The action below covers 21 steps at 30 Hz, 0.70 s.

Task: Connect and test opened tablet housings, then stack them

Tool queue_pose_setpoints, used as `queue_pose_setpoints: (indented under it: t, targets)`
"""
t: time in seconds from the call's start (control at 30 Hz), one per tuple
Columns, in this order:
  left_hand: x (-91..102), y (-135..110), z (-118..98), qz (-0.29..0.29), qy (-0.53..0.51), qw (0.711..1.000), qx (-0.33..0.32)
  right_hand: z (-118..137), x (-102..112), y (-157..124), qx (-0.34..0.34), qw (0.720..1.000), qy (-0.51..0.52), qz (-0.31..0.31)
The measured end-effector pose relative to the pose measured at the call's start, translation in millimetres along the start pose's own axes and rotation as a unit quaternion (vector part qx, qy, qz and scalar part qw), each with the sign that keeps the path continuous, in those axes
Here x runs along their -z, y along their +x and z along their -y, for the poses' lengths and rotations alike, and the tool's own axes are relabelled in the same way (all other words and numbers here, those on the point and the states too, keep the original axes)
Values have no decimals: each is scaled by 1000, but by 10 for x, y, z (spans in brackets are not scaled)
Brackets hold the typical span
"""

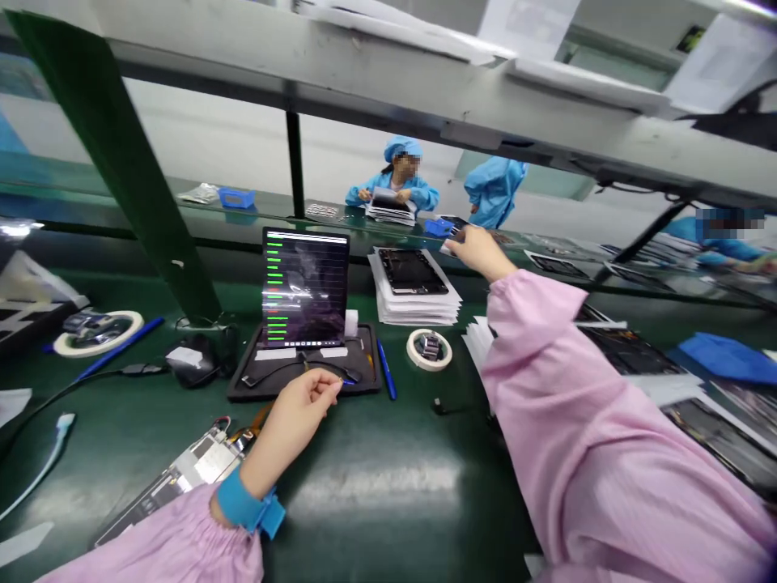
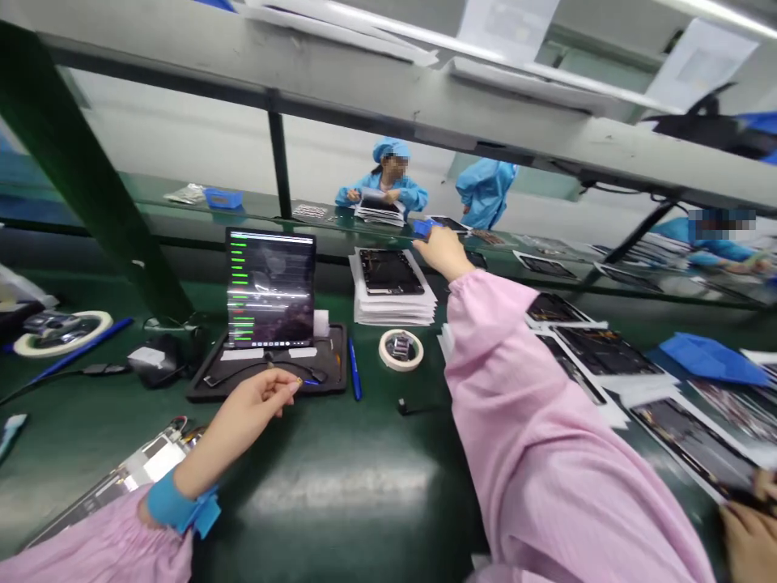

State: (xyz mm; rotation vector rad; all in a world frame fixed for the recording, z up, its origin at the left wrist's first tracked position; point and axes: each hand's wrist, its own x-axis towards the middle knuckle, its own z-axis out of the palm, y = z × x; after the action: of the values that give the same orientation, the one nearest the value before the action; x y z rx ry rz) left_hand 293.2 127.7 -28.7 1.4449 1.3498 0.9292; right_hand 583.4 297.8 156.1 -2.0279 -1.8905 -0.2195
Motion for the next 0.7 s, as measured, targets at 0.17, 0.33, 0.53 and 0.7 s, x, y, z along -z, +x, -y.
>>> queue_pose_setpoints:
  t: [0.17,0.33,0.53,0.7]
  targets:
    - [1,-69,119,26,226,972,-49,-388,846,-1276,106,994,3,-20]
    - [-236,-195,-47,-12,297,933,-203,-989,550,-2351,12,996,-5,91]
    - [-1128,-299,-661,162,116,958,-207,-1286,-352,-2602,44,999,2,17]
    - [-1882,18,-1078,204,-52,976,-61,-1294,-468,-2501,1,999,-29,-28]
